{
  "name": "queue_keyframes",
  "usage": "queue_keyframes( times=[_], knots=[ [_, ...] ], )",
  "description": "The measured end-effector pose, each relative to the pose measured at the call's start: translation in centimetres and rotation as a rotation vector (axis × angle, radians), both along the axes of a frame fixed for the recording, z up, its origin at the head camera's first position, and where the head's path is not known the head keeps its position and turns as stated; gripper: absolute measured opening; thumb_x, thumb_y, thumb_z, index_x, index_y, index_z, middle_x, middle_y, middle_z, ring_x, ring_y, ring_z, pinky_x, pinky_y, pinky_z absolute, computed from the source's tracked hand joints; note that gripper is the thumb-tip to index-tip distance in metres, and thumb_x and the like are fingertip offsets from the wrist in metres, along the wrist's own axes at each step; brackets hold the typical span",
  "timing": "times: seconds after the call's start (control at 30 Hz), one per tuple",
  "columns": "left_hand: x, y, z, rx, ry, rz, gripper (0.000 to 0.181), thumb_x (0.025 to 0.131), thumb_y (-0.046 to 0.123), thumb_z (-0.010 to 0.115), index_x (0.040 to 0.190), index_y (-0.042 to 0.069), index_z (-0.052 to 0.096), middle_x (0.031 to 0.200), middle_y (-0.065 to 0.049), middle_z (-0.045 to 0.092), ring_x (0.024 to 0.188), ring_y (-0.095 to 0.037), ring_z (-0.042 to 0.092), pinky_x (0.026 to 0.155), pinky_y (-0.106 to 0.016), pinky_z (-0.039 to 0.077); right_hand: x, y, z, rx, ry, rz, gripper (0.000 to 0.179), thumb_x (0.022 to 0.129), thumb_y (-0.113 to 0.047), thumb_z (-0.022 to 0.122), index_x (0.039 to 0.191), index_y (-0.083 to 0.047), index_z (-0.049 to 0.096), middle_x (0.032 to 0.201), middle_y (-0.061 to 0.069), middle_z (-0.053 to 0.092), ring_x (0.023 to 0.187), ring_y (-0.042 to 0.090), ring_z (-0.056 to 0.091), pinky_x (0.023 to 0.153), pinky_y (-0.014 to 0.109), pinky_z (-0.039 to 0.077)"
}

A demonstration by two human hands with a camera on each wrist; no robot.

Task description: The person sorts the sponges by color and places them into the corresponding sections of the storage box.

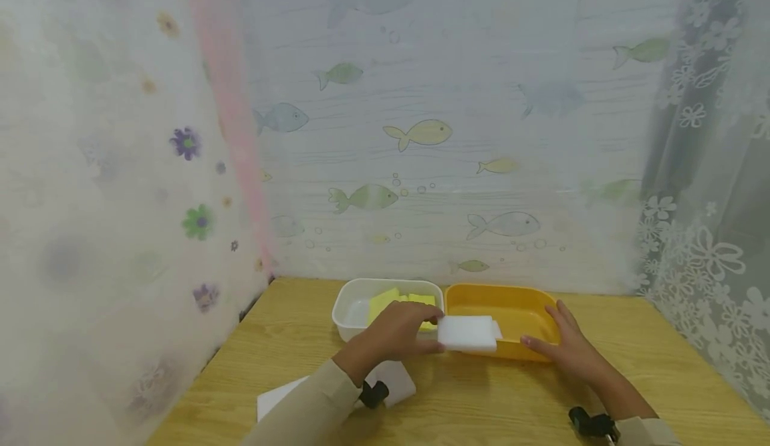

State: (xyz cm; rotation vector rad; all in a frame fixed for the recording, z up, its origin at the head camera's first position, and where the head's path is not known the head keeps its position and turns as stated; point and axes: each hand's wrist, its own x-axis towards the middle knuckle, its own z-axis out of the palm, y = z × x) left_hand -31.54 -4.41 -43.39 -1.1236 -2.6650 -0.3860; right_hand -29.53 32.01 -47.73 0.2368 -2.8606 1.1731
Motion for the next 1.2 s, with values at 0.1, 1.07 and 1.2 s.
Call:
queue_keyframes(
  times=[0.1, 1.07, 1.2],
  knots=[
    [-0.3, 0.4, 0.1, -0.015, 0.021, 0.005, 0.055, 0.090, 0.052, 0.078, 0.135, 0.022, 0.065, 0.112, 0.015, 0.077, 0.108, -0.010, 0.072, 0.095, -0.033, 0.054, 0.1, 0.0, 0.0, -0.006, 0.009, 0.006, 0.105, 0.096, -0.044, 0.071, 0.161, 0.010, 0.008, 0.166, 0.037, -0.014, 0.148, 0.066, -0.002, 0.108, 0.084, 0.014],
    [-3.5, 5.0, 1.7, -0.154, 0.202, 0.170, 0.059, 0.093, 0.056, 0.073, 0.138, 0.021, 0.061, 0.105, 0.018, 0.076, 0.091, -0.002, 0.070, 0.088, -0.039, 0.047, -0.3, 0.2, -0.3, -0.008, 0.022, 0.014, 0.104, 0.097, -0.043, 0.070, 0.161, 0.011, 0.009, 0.165, 0.037, -0.013, 0.147, 0.067, -0.001, 0.108, 0.084, 0.015],
    [-3.7, 5.7, 1.9, -0.178, 0.195, 0.203, 0.058, 0.091, 0.059, 0.073, 0.135, 0.022, 0.064, 0.107, 0.016, 0.075, 0.093, -0.004, 0.069, 0.085, -0.038, 0.046, -0.4, 0.3, -0.4, 0.003, 0.019, 0.006, 0.104, 0.097, -0.045, 0.070, 0.161, 0.011, 0.010, 0.165, 0.038, -0.013, 0.147, 0.067, 0.000, 0.108, 0.084, 0.015]
  ],
)
